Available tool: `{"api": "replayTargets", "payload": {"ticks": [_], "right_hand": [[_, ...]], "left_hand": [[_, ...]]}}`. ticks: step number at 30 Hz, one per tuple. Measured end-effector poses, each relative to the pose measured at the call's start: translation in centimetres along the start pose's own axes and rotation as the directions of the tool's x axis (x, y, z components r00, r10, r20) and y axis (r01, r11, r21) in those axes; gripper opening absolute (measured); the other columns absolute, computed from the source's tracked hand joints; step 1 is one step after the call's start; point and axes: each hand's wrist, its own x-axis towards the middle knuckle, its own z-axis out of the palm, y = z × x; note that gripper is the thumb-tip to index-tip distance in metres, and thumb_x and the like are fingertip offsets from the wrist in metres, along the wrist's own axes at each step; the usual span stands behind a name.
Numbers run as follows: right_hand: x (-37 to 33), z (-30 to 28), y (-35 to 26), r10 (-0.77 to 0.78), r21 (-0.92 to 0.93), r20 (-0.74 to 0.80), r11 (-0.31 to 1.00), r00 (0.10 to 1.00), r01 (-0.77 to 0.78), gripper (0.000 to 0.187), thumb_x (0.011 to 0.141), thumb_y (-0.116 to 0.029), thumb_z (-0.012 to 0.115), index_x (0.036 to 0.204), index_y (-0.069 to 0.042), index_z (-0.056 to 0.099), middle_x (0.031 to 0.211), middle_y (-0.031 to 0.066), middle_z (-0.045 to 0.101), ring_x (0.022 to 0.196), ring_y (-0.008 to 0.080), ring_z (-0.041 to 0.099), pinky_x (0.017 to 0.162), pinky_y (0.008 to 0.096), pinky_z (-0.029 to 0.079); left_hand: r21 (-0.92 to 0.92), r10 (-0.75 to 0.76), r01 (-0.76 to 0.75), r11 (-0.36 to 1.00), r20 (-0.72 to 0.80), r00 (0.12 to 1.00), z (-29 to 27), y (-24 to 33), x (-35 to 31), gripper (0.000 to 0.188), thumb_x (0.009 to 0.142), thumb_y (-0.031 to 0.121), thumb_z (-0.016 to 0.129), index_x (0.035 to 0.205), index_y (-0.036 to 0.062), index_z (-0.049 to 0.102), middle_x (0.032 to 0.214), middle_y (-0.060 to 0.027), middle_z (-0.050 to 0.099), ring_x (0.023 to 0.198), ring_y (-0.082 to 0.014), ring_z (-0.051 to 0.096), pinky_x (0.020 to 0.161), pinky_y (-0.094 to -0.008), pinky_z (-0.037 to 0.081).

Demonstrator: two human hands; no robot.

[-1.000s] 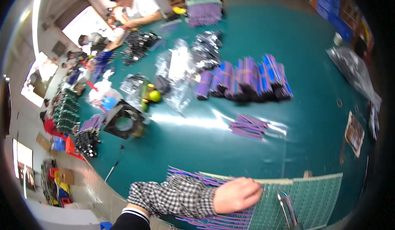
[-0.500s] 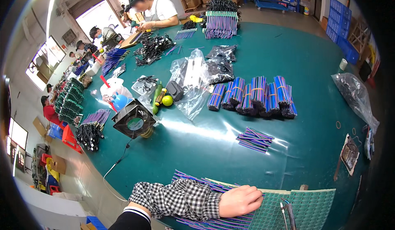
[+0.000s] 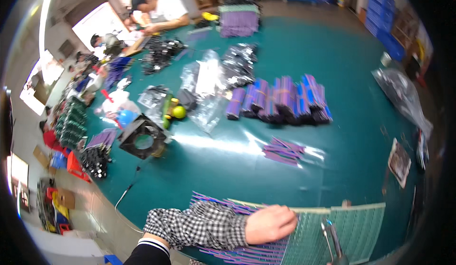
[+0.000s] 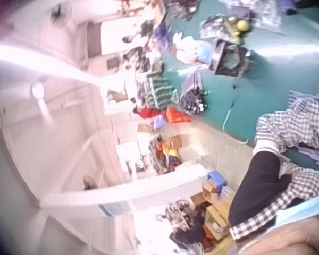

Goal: The person solders colored wires onto a large circuit board panel with a soldering iron and solder wire.

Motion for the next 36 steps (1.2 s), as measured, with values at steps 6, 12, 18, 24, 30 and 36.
{"api": "replayTargets", "payload": {"ticks": [6, 12, 18, 24, 30, 36], "right_hand": [[-0.2, 3.0, -0.5, -0.136, 0.138, -0.024, 0.981, 0.990, 0.138, 0.053, 0.098, -0.030, 0.065, 0.128, 0.014, 0.054, 0.101, 0.0196, 0.070, 0.085, 0.0306, 0.075, 0.064, 0.0404, 0.068], [-0.6, 3.2, -1.1, -0.140, 0.118, 0.011, 0.983, 0.990, 0.138, 0.058, 0.096, -0.031, 0.068, 0.129, 0.015, 0.052, 0.101, 0.0204, 0.070, 0.090, 0.0349, 0.074, 0.068, 0.0426, 0.068], [-1.1, 2.8, -1.2, -0.141, 0.091, 0.046, 0.986, 0.989, 0.137, 0.061, 0.095, -0.034, 0.070, 0.129, 0.014, 0.053, 0.101, 0.0196, 0.070, 0.091, 0.0347, 0.074, 0.069, 0.0439, 0.068], [-1.1, 3.0, -1.4, -0.141, 0.102, 0.054, 0.986, 0.989, 0.135, 0.060, 0.094, -0.035, 0.070, 0.127, 0.013, 0.055, 0.100, 0.0193, 0.070, 0.091, 0.0353, 0.074, 0.071, 0.0443, 0.068], [-0.8, 2.8, -0.9, -0.170, 0.053, 0.101, 0.985, 0.980, 0.166, 0.069, 0.098, -0.040, 0.065, 0.137, 0.014, 0.045, 0.102, 0.0196, 0.064, 0.083, 0.0277, 0.073, 0.061, 0.0348, 0.067], [-0.9, 2.6, -0.8, -0.160, 0.055, 0.095, 0.986, 0.983, 0.155, 0.071, 0.098, -0.040, 0.065, 0.139, 0.014, 0.043, 0.103, 0.0200, 0.064, 0.081, 0.0283, 0.073, 0.061, 0.0354, 0.067]], "left_hand": [[0.054, -0.033, 0.028, 0.998, 0.078, 0.996, -4.1, -0.2, 0.7, 0.038, 0.079, 0.012, 0.065, 0.112, -0.0042, 0.066, 0.101, -0.0128, 0.062, 0.086, -0.0271, 0.063, 0.073, -0.0383, 0.054], [0.043, -0.015, 0.012, 0.999, 0.081, 0.997, -3.7, -0.5, 1.9, 0.038, 0.077, 0.007, 0.069, 0.113, -0.0038, 0.070, 0.104, -0.0111, 0.064, 0.087, -0.0241, 0.065, 0.073, -0.0350, 0.055], [0.075, -0.032, 0.027, 0.997, 0.065, 0.997, -3.5, 0.1, 1.5, 0.036, 0.076, 0.007, 0.069, 0.110, -0.0040, 0.071, 0.103, -0.0106, 0.064, 0.087, -0.0228, 0.065, 0.072, -0.0345, 0.055], [0.068, -0.028, 0.024, 0.997, 0.072, 0.997, -3.5, 0.1, 1.4, 0.038, 0.075, 0.008, 0.069, 0.111, -0.0051, 0.071, 0.103, -0.0112, 0.064, 0.087, -0.0233, 0.065, 0.072, -0.0342, 0.055], [0.080, -0.033, 0.029, 0.996, 0.044, 0.998, -3.3, 0.1, 1.3, 0.039, 0.074, 0.009, 0.069, 0.110, -0.0056, 0.071, 0.101, -0.0113, 0.065, 0.087, -0.0234, 0.065, 0.073, -0.0345, 0.055], [0.107, -0.011, 0.009, 0.994, 0.016, 1.000, -3.3, 0.1, 1.4, 0.040, 0.071, 0.010, 0.069, 0.107, -0.0054, 0.073, 0.099, -0.0111, 0.067, 0.085, -0.0227, 0.066, 0.071, -0.0331, 0.056]]}}
